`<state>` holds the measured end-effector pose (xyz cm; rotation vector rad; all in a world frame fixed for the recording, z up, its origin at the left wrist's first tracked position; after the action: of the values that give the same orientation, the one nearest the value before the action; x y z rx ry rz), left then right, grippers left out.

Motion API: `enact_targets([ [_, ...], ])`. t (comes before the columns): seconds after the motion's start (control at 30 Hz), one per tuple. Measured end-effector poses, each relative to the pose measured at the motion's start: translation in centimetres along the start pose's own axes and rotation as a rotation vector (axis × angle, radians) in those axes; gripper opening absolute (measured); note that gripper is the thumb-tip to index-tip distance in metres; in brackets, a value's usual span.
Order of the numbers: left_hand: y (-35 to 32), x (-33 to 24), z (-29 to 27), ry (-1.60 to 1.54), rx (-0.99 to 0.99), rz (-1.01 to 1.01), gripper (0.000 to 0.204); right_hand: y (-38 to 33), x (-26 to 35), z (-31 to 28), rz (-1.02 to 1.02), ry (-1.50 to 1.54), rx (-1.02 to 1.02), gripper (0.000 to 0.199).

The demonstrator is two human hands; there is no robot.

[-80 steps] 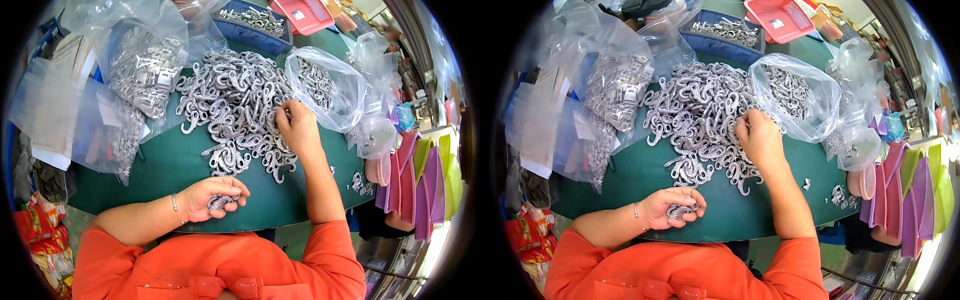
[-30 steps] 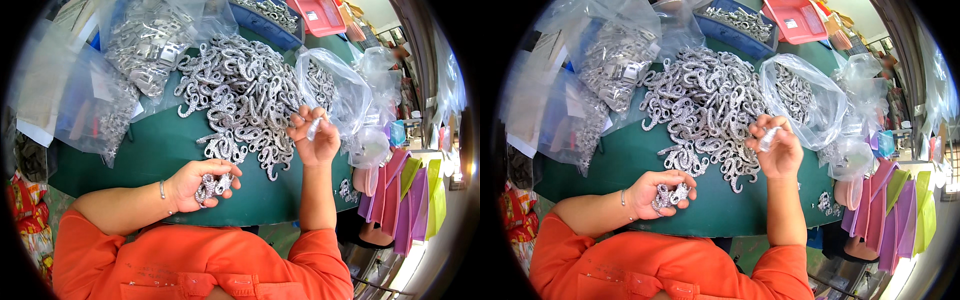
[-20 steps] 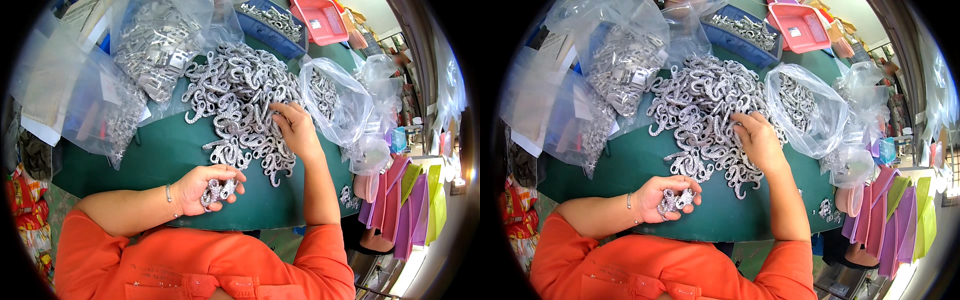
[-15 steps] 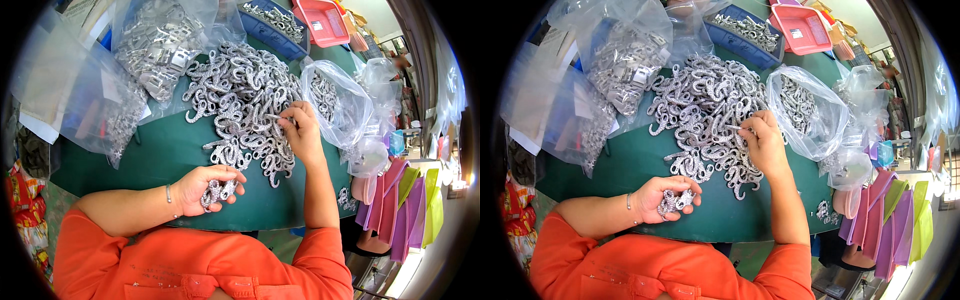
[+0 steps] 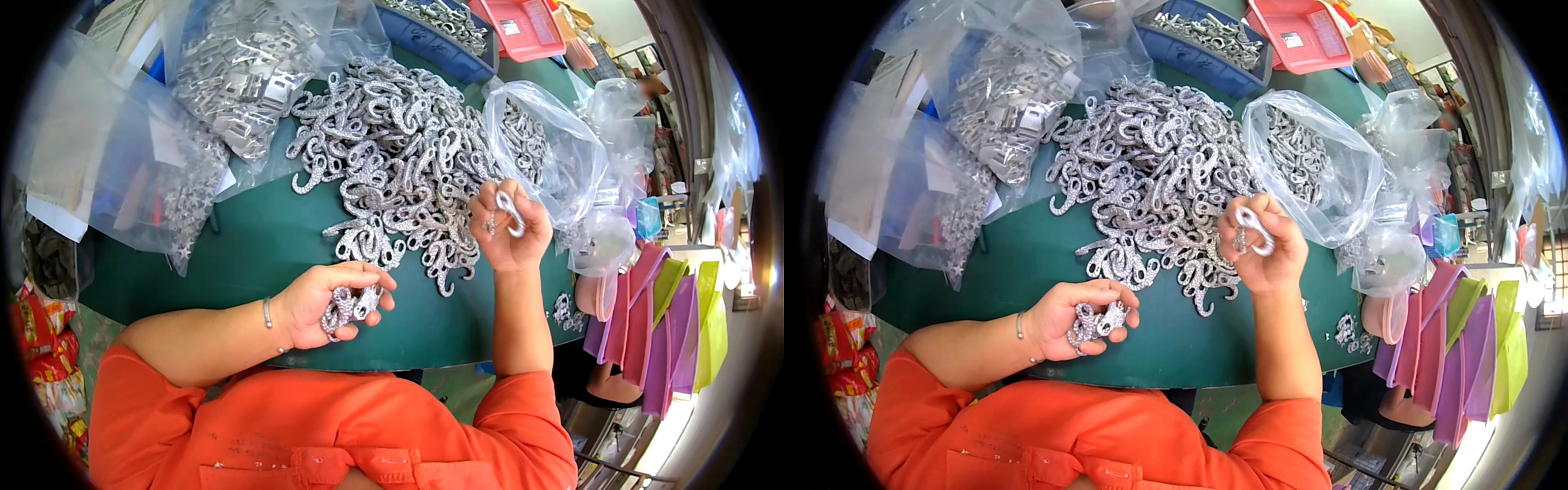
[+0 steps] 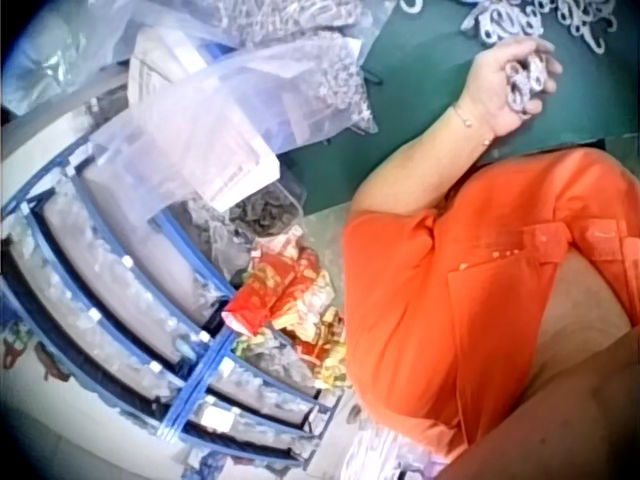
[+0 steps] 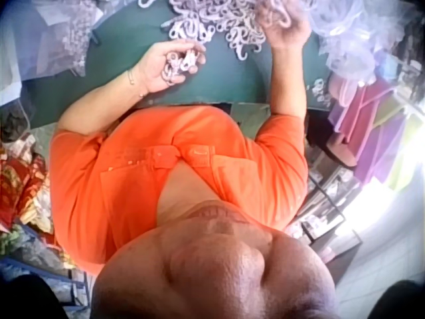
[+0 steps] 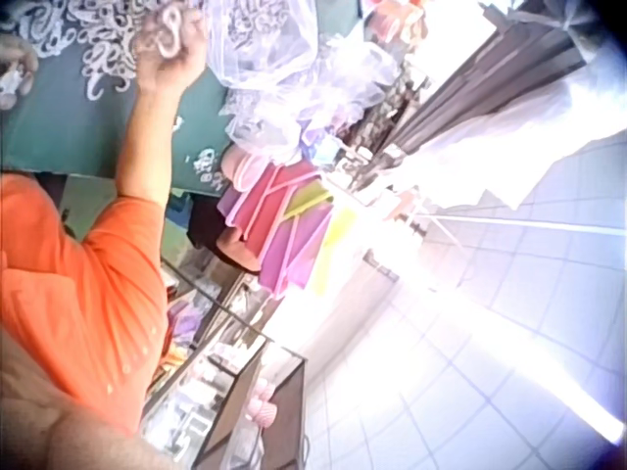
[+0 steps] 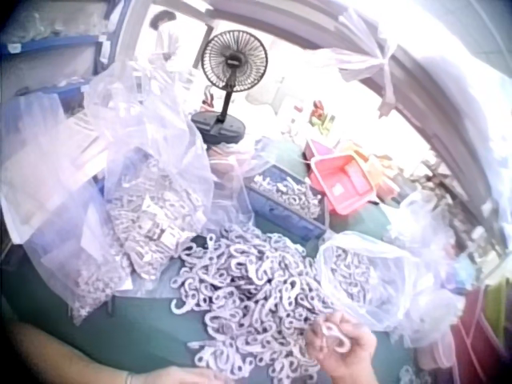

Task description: The person sits at a green table and sorts a large pile of silver-colored metal hooks. They pick up individual hooks from the pile, inspect them, and place them into a clear plastic bag. The process is repetitive, involving picking, inspecting, and bagging the hooks one by one.

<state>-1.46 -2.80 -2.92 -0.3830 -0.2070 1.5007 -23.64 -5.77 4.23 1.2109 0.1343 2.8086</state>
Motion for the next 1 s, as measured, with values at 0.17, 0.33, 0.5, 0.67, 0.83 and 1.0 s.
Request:
enact_targets([
  [0.17, 0.0, 0.0, -0.1, -0.021, -0.014, 0.0, 0.023, -1.0, -0.1, 0.4, -0.02, -1.27, 0.054, 0.014],
  [0.33, -0.1, -0.1, 0.1, -0.019, -0.03, 0.015, 0.023, -1.9, -2.8, 3.1, -0.242, -1.948, 0.293, 0.019],
  [0.5, -2.1, -2.5, 2.7, 0.054, -0.003, 0.432, 0.023, -3.8, -4.6, 1.4, 0.187, -0.797, -0.07, 0.013],
  [0.67, -6.0, -4.8, 7.0, 1.315, -0.415, 1.405, 0.018, -6.3, -12.5, 8.4, 0.515, 0.244, -0.291, 0.036],
  [0.83, -5.8, -3.8, 8.5, 1.642, -0.357, 1.353, 0.011, -6.8, -14.5, 8.2, 0.507, 0.502, -0.568, 0.033],
  [1.0, -6.7, -4.8, 6.3, 1.243, -0.39, 1.334, 0.007, -2.9, -7.5, 6.1, 0.279, 0.494, -0.474, 0.035],
])
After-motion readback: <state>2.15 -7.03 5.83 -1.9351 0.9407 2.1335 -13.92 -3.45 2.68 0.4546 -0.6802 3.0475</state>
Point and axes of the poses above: each hand's wrist, its own y-axis towards the middle knuckle, its own z-axis out of the palm, x = y × z, the point moved 5 cm from there along y, towards the middle knuckle, and after that the axes turned 8 degrees about -z, right-handed, at the moved point
